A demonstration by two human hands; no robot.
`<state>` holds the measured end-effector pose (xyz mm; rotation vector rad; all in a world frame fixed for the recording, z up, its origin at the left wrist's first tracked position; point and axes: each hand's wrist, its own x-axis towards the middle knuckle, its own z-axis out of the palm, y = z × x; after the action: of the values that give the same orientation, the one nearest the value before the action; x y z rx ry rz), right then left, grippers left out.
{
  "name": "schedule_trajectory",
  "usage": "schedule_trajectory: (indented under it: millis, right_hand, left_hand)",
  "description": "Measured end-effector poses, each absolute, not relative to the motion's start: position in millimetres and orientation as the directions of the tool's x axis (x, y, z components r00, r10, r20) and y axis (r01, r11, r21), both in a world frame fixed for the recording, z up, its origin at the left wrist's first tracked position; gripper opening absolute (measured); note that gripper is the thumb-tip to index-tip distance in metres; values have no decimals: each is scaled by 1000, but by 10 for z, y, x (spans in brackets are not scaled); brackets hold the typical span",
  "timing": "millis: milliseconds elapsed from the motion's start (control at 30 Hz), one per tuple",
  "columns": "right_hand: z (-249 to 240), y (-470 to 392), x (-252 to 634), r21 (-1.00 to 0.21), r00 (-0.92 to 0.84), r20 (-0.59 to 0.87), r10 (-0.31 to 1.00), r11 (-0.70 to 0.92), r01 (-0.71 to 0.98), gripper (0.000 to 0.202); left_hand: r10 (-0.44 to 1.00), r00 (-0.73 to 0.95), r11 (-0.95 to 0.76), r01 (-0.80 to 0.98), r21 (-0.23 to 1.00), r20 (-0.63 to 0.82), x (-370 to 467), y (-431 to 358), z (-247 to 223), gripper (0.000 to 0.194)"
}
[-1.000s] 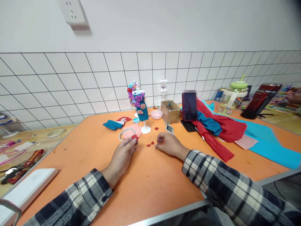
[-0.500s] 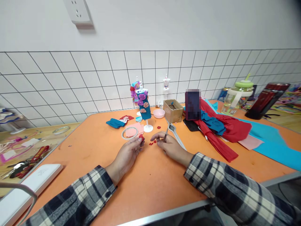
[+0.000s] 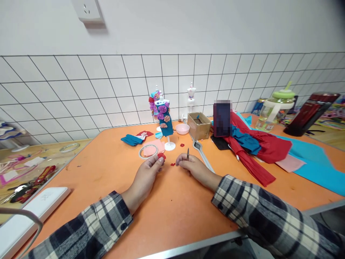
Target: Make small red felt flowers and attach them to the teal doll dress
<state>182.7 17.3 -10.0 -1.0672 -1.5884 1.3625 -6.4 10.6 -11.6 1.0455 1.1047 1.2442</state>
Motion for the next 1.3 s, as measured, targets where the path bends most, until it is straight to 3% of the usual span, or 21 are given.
schedule_trajectory:
  millis: [100, 267, 333, 467, 600, 700, 833, 1300]
  right_hand:
    - [-97, 154, 1817, -1000, -424, -8, 905, -10, -4, 28]
    - [-67, 103, 1797, -996, -546, 86, 833, 73, -46, 17]
    - [-47, 92, 1798, -993, -544, 115, 831, 102, -53, 22]
    - [-48, 78, 1780, -987, -505, 72, 860, 136, 90, 22]
    - [-70, 15, 1712, -900, -452, 97, 887, 272, 341, 18]
    - [-74, -40, 1664, -852, -437, 117, 892, 316, 417, 24]
    - [-48, -75, 1649, -830, -465, 104, 879, 334, 446, 33]
    - [-27, -50, 1670, -843, -477, 40, 878, 286, 456, 31]
  left_hand:
    - [1000, 5, 26, -128, 991, -26, -70, 113, -136, 29]
    - [1000, 14, 14, -118, 993, -12, -98, 114, -149, 27]
    - [999, 32, 15, -122, 992, -11, -103, 110, -145, 25]
    - [999, 30, 28, -163, 986, -23, -97, 110, -136, 25]
    - [998, 6, 68, -266, 961, -69, -53, 106, -131, 26]
    - [996, 57, 78, -311, 947, -64, 0, 80, -127, 24]
    - [994, 102, 70, -272, 960, -43, 43, 39, -128, 23]
    - [994, 105, -14, -201, 979, 35, 19, 21, -106, 21]
